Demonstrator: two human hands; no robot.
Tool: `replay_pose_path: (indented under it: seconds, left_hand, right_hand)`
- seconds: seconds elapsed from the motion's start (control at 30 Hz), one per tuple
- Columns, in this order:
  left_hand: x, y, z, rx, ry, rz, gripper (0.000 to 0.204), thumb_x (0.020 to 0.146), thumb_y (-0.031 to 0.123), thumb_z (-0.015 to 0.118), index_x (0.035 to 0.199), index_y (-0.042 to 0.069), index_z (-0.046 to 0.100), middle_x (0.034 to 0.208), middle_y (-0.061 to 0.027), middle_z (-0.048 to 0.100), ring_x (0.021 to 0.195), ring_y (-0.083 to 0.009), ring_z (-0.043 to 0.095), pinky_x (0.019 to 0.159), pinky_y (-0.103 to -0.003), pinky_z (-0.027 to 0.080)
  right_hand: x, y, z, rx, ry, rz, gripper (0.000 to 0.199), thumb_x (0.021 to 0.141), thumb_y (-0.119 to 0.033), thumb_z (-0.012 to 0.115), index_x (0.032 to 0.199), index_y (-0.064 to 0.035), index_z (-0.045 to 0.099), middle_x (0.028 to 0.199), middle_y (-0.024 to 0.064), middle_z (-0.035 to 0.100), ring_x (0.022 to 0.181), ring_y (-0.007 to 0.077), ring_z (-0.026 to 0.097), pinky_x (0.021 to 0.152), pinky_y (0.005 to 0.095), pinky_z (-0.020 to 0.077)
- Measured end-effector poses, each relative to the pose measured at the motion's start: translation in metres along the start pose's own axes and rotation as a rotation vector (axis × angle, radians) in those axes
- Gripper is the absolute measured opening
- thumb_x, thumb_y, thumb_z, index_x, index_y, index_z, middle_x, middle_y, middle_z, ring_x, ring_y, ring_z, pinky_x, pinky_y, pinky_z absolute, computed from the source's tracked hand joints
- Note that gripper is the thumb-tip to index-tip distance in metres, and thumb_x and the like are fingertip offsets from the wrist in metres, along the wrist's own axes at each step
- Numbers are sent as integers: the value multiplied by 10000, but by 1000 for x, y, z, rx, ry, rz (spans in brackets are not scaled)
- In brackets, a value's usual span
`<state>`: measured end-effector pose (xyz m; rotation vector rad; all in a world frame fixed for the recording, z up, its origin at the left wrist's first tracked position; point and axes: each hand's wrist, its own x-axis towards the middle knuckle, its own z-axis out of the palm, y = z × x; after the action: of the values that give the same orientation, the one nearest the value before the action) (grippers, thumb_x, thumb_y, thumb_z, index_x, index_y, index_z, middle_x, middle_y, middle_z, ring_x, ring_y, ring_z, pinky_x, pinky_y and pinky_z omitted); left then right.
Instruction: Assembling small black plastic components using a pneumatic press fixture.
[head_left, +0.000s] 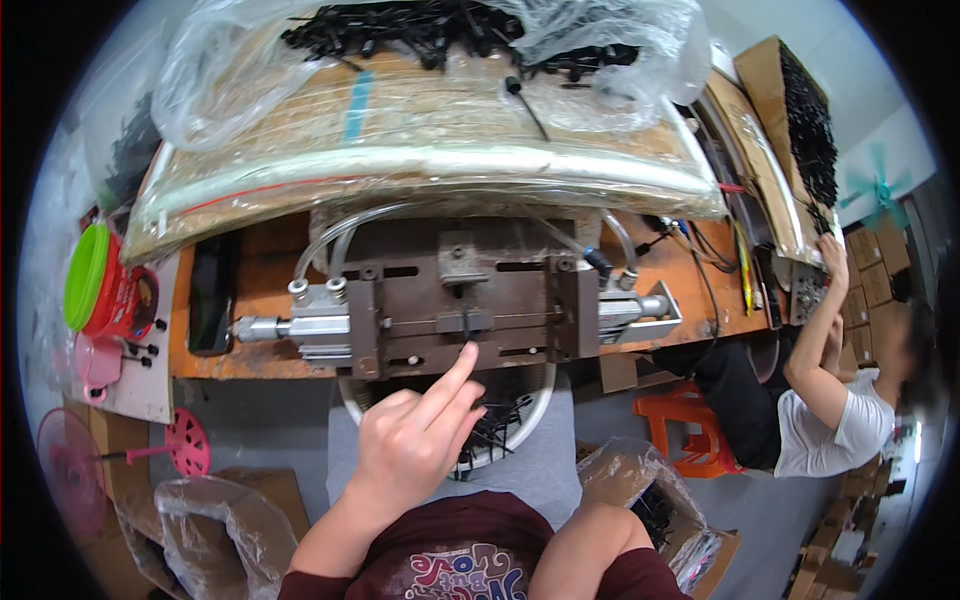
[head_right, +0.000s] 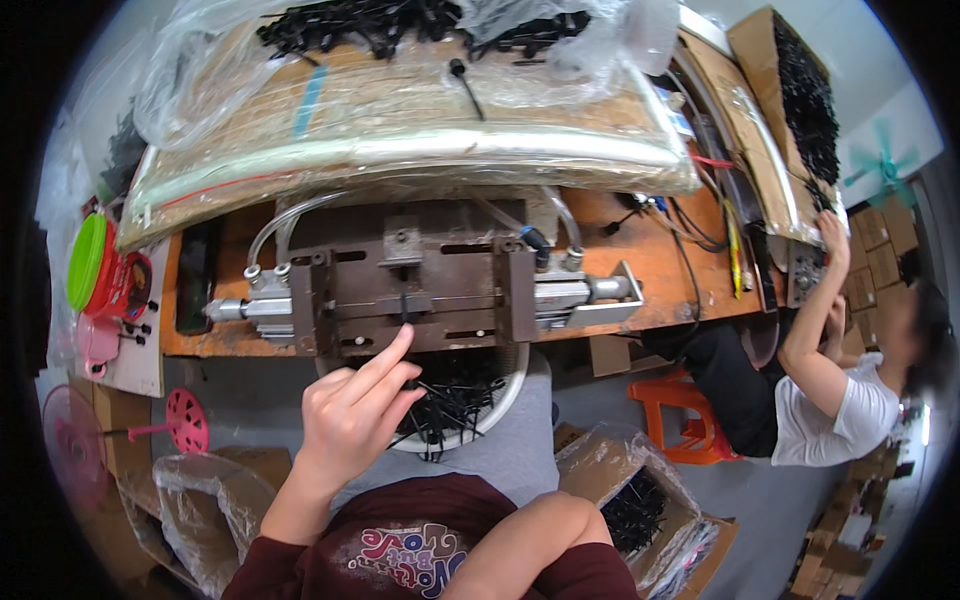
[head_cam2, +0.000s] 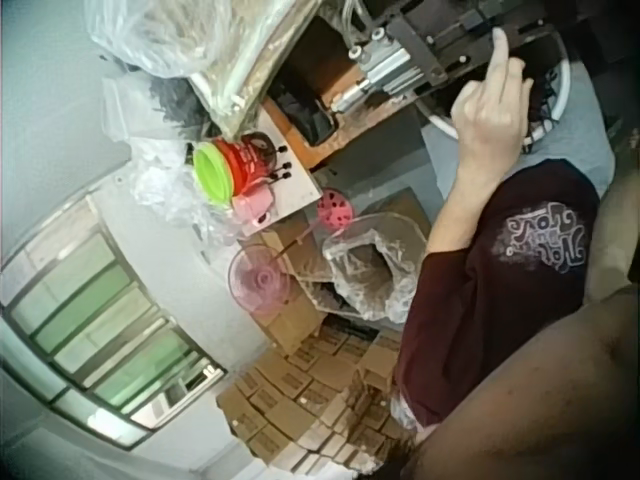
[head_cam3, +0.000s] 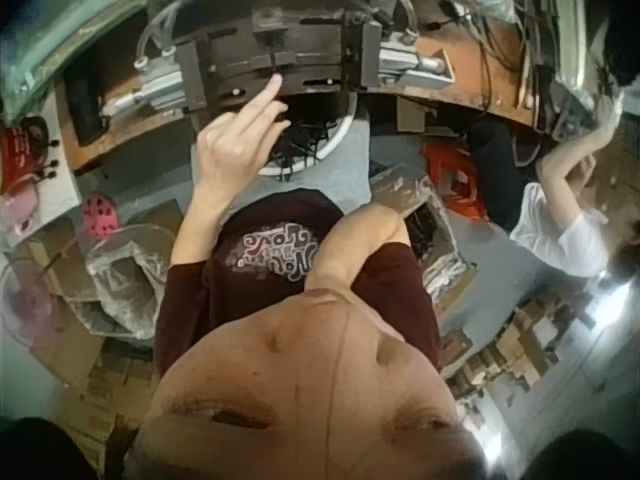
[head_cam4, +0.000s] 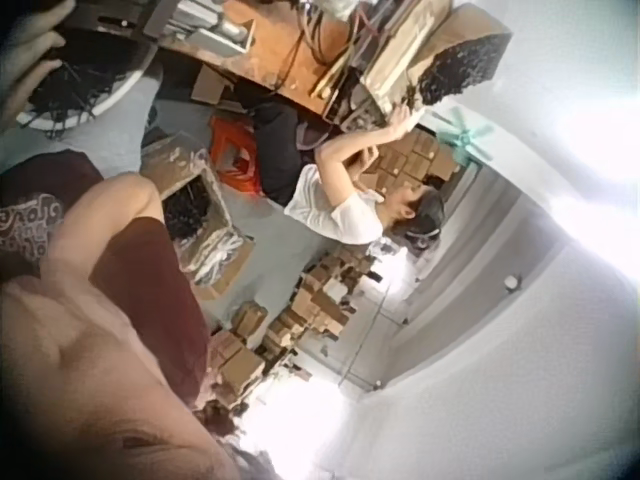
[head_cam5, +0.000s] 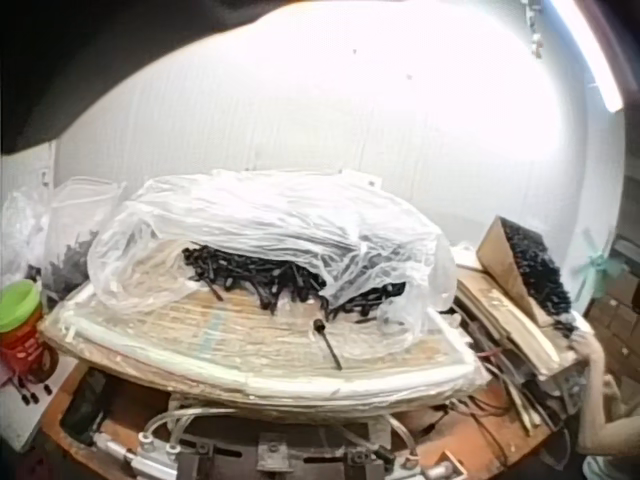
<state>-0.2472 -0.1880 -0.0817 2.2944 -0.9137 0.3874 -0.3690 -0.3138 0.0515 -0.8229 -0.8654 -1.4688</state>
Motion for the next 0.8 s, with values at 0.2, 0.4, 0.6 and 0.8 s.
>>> replay_pose_path:
  seconds: [0.2,0.4,0.6,0.8]
  left_hand:
    - [-41,-5,-1,-236,-208,65,213,723,145,808,890,57,710,1206,-80,701,612,-175,666,534,-273,513]
    - [-75,-18,42,-279,-347,84,226,753,152,788,937,48,710,1224,-64,686,657,-209,687,580,-307,544]
    - [-92,-26,71,-254,-344,86,251,765,168,776,979,58,704,1253,-60,662,687,-197,678,623,-309,544]
    - [-90,-34,58,-358,-297,-63,777,751,483,778,1380,100,531,1455,-157,496,881,-313,692,733,-373,565]
  right_hand:
    - [-11,3,-6,-43,-26,-45,160,949,-27,531,1098,-77,557,1059,81,532,916,188,506,787,294,391]
    - [-24,9,-9,-112,-26,-60,208,952,-46,541,1157,-68,566,1142,105,540,1003,217,519,847,309,402]
    - [-35,13,-7,-145,-22,-68,262,955,-66,550,1215,-60,576,1224,129,549,1089,245,531,908,323,414]
    - [-67,1,-12,-247,-49,-118,318,958,-86,560,1273,-51,586,1307,154,557,1176,274,543,969,337,425]
